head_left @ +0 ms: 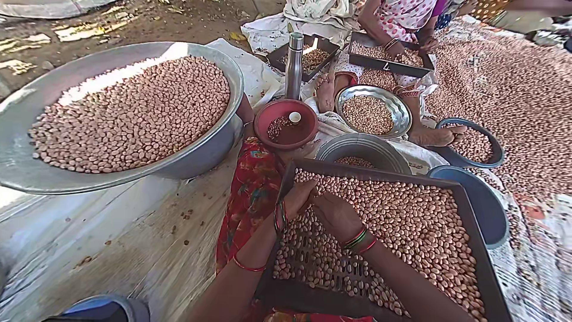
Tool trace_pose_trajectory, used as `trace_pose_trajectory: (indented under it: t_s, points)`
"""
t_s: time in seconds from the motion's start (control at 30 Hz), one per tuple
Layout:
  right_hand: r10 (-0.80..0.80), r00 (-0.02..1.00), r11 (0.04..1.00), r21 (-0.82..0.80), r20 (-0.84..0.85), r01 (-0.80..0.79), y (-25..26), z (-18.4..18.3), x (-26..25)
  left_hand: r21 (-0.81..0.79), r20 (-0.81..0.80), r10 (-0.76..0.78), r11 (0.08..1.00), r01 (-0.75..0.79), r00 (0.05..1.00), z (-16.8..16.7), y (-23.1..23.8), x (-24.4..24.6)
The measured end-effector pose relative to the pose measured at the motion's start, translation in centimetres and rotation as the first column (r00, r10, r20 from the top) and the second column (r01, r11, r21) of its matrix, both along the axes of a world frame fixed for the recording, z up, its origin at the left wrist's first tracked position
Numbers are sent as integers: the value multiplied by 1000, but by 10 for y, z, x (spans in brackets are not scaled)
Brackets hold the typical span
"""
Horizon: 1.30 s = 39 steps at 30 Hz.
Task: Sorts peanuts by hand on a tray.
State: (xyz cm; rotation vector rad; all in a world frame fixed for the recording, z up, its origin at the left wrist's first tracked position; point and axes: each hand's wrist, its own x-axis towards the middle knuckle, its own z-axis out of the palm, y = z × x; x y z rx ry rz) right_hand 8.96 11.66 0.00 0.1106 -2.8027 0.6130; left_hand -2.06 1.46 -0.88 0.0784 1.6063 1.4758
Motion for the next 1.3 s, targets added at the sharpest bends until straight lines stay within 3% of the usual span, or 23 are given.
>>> trace_pose_trajectory:
  t_s: [0.07,0.17,0.23,0.3,0.47,0.57,0.67,0.73,0.8,0.9,0.97,1.03,1.07,1.13,1.2,1.3]
  points:
    - [-61,997,996,-61,40,64,12,30,-2,-13,105,-103,994,105,989,1,-2,0]
    - [-224,949,974,16,222,226,49,51,-1,33,159,-171,985,168,972,3,-5,-2]
    - [-281,802,960,164,527,228,63,57,1,75,159,-136,989,126,978,5,-4,-1]
    - [-334,620,939,308,710,153,62,51,-1,79,160,-81,994,69,984,7,-1,1]
    - [-369,625,925,337,688,175,63,35,-2,67,129,-40,997,32,991,7,-2,1]
    - [-254,846,967,123,469,223,58,46,0,44,113,-80,996,76,990,4,-1,1]
    - [-59,936,988,-113,348,105,45,69,-5,45,175,-152,988,146,973,5,-2,-1]
    - [-95,931,990,-66,353,126,47,77,-13,112,209,-119,989,98,971,5,-4,-2]
    - [-226,846,973,65,484,223,59,76,-23,236,214,-1,970,-51,977,5,-7,-2]
    - [-290,680,957,192,673,218,57,47,-23,421,214,287,835,-353,934,5,-7,-4]
    - [-196,725,978,187,660,94,21,22,0,507,222,397,733,-453,891,4,-6,-5]
    - [-20,809,989,133,588,-72,-20,3,34,537,207,440,695,-477,874,2,-5,-5]
    - [62,809,985,95,584,-143,-32,1,43,541,195,449,692,-478,872,1,-4,-4]
    - [129,706,979,23,697,-202,-31,13,38,531,179,453,703,-473,874,0,-4,-3]
    - [45,752,993,49,657,-103,-10,23,26,524,157,446,719,-457,881,1,-5,-2]
    - [-155,912,988,44,380,150,34,27,17,516,133,431,739,-434,892,1,-4,-2]
